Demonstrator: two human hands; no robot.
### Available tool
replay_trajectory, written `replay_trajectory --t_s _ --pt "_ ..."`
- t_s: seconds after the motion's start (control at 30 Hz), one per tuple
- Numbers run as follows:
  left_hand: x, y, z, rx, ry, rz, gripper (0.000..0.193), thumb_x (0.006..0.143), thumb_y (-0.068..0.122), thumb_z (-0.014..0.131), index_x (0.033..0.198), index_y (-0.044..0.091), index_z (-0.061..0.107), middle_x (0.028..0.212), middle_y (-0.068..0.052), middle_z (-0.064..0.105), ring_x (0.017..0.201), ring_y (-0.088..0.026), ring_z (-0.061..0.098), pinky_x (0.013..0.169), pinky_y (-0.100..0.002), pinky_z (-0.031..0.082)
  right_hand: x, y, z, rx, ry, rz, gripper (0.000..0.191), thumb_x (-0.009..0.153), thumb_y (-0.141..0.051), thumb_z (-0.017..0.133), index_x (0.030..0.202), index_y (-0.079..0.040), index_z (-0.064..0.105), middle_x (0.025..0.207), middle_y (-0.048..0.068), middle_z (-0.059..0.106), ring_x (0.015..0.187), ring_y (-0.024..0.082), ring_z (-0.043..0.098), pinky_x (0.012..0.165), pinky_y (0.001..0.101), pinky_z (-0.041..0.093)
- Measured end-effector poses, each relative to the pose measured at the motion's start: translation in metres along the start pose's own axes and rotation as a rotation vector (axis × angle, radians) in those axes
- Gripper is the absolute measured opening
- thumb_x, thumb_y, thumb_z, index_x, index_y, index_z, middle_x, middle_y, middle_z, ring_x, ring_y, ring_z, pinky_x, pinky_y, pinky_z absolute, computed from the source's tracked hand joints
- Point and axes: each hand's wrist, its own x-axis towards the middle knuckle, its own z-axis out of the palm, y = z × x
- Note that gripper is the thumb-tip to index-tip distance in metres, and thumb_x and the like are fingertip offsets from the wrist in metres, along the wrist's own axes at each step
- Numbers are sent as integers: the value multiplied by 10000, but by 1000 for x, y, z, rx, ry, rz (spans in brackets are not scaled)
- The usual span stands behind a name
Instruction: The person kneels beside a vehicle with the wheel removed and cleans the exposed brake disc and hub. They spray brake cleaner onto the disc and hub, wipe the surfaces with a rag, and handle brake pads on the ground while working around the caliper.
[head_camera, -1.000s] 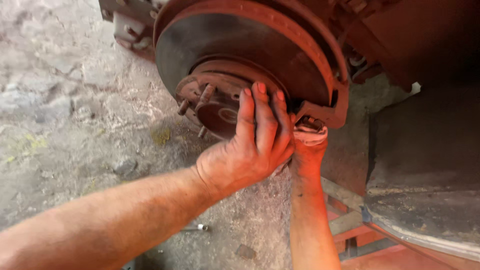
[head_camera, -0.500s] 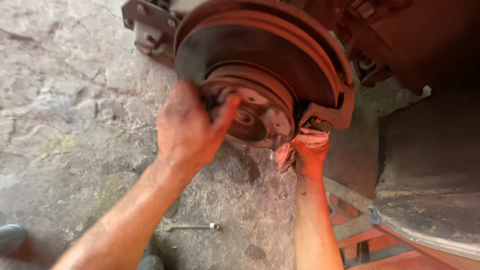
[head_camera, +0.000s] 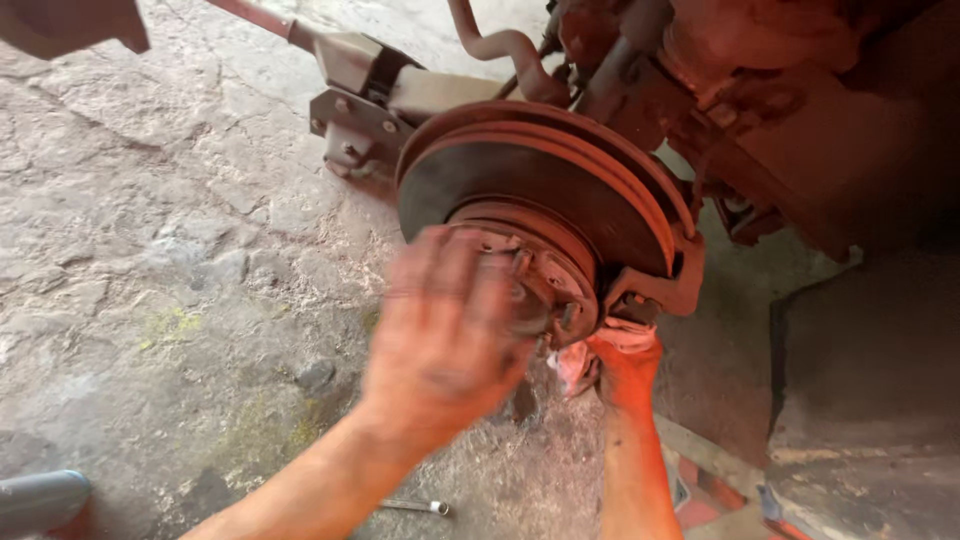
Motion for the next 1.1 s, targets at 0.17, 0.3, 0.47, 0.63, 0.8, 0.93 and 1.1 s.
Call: replay_trajectory --t_s 0.17,0.3,0.47,0.63,0.8,0.93,1.1 --pt "24 18 22 250 -29 204 531 957 313 545 1360 -32 577 1384 -314 534 1278 -505 542 1148 -619 409 2 -13 11 -9 -41 -21 382 749 -27 879 1052 27 653 932 82 722 769 137 679 732 289 577" --pt "29 14 28 287 -52 324 386 971 328 526 1215 46 623 1258 -283 576 1161 -463 590 1112 -666 433 1 -29 20 8 -34 3 366 744 -15 872 1037 18 656 944 79 718 754 139 682 696 284 578" --pt "40 14 34 398 -71 423 370 911 398 536 1012 64 660 1049 -253 630 974 -465 633 884 -705 499 -8 -43 29 49 -86 11 279 788 11 852 1020 68 709 1002 104 728 784 147 669 678 279 536" --pt "47 6 45 365 -45 499 301 933 367 555 964 94 676 899 -174 600 824 -413 614 747 -735 524 -5 -23 9 95 -40 26 298 766 13 852 1014 26 687 946 81 720 797 145 678 734 281 553" --pt "45 -25 32 72 -202 62 576 848 611 637 868 35 625 872 -190 614 796 -386 634 574 -533 550 -1 5 -21 -257 -73 -127 265 787 31 875 985 66 701 858 120 733 819 193 689 868 323 575" --pt "16 -52 36 -97 -95 -340 560 1030 552 628 945 0 591 852 -184 645 748 -370 659 636 -466 533 -4 3 -17 -23 -29 75 429 706 -1 897 1058 36 654 853 86 728 707 158 685 704 315 586" --pt "-65 -65 90 -1498 -355 -1537 609 978 551 487 979 -38 638 869 -258 741 769 -332 771 683 -424 632 -3 -13 1 -29 -11 105 412 709 31 879 1046 49 642 863 88 726 696 153 691 664 314 576"
